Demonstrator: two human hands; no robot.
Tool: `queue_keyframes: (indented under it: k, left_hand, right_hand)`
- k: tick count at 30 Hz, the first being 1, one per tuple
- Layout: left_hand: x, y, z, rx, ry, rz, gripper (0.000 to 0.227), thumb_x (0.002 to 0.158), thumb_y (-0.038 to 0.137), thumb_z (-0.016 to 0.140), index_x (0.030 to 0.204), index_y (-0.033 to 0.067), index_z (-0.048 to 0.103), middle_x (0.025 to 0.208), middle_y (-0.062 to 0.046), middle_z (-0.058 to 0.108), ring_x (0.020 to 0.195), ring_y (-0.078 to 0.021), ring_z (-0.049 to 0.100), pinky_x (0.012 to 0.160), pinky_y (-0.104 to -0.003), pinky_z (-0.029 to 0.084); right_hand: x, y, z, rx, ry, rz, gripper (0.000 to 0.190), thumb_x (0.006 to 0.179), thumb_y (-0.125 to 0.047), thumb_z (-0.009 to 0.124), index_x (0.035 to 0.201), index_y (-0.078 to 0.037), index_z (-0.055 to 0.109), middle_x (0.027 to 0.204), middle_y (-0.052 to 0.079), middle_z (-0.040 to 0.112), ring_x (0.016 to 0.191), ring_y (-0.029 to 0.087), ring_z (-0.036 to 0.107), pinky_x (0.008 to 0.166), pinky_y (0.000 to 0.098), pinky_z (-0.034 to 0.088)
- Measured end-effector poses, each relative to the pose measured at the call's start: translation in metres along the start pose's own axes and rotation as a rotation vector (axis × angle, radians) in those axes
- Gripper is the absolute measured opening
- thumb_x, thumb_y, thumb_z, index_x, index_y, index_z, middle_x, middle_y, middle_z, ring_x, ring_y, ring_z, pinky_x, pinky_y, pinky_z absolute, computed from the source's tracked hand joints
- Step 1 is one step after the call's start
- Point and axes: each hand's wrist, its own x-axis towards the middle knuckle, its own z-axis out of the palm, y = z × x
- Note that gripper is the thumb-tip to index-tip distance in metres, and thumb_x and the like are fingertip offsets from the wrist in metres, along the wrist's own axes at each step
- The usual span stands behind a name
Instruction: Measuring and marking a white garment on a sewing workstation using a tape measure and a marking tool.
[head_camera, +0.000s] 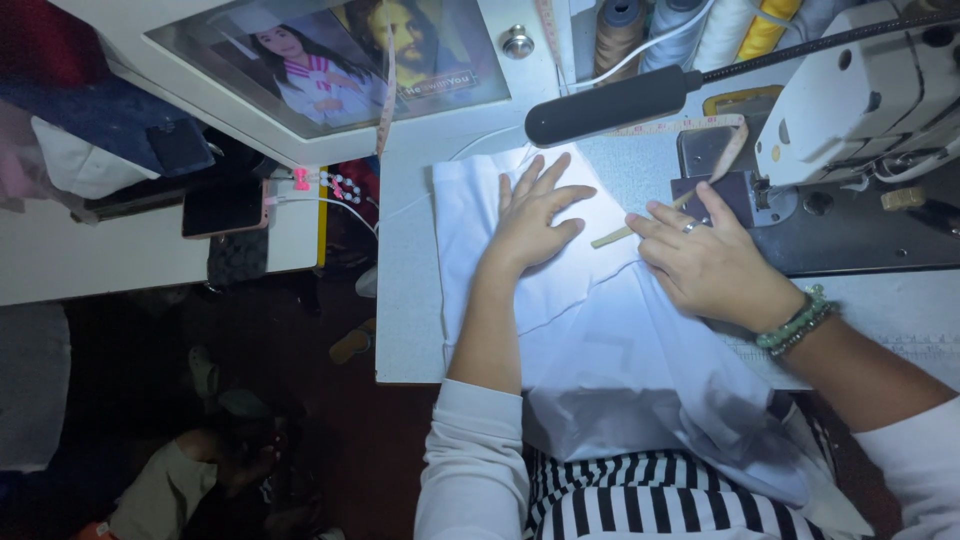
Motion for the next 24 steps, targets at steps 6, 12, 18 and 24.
queue_keyframes:
  k: [6, 12, 18, 24]
  left_hand:
    - [0.016, -0.023, -0.002, -0.124, -0.033, -0.098, 0.058, 0.089, 0.008, 0.066, 0.144, 0.0235, 0.058, 0.166, -0.007, 0.033, 0.157, -0.0299, 0.013, 0.123, -0.058, -0.01]
    - [0.009, -0.005, -0.019, -0.251, -0.04, -0.126, 0.052, 0.089, 0.007, 0.069, 0.139, 0.0177, 0.062, 0.16, -0.011, 0.043, 0.156, -0.0298, 0.02, 0.124, -0.057, -0.007]
    - [0.003, 0.028, -0.016, -0.05, 0.0, -0.08, 0.068, 0.078, 0.032, 0.084, 0.139, 0.0115, 0.061, 0.16, -0.022, 0.038, 0.153, -0.0463, 0.014, 0.111, -0.079, -0.014]
    - [0.003, 0.032, -0.014, -0.04, -0.016, -0.08, 0.074, 0.073, 0.029, 0.087, 0.138, 0.0056, 0.061, 0.159, -0.029, 0.034, 0.152, -0.0526, 0.01, 0.105, -0.083, -0.017]
  right_hand:
    - [0.007, 0.007, 0.006, -0.071, 0.024, -0.034, 0.019, 0.1, -0.027, 0.049, 0.089, -0.02, 0.062, 0.142, 0.004, 0.066, 0.144, 0.022, 0.052, 0.126, 0.0617, 0.008]
    - [0.007, 0.004, 0.004, -0.043, 0.031, -0.022, 0.021, 0.101, -0.026, 0.045, 0.087, -0.019, 0.059, 0.144, 0.006, 0.064, 0.144, 0.024, 0.051, 0.126, 0.0626, 0.008]
    - [0.008, 0.005, 0.003, -0.019, 0.004, -0.025, 0.021, 0.102, -0.026, 0.045, 0.087, -0.018, 0.058, 0.147, 0.006, 0.061, 0.146, 0.024, 0.048, 0.126, 0.0628, 0.008]
    - [0.005, 0.004, 0.001, 0.031, -0.015, -0.01, 0.018, 0.099, -0.027, 0.049, 0.086, -0.018, 0.058, 0.147, 0.004, 0.061, 0.146, 0.024, 0.047, 0.126, 0.0622, 0.01]
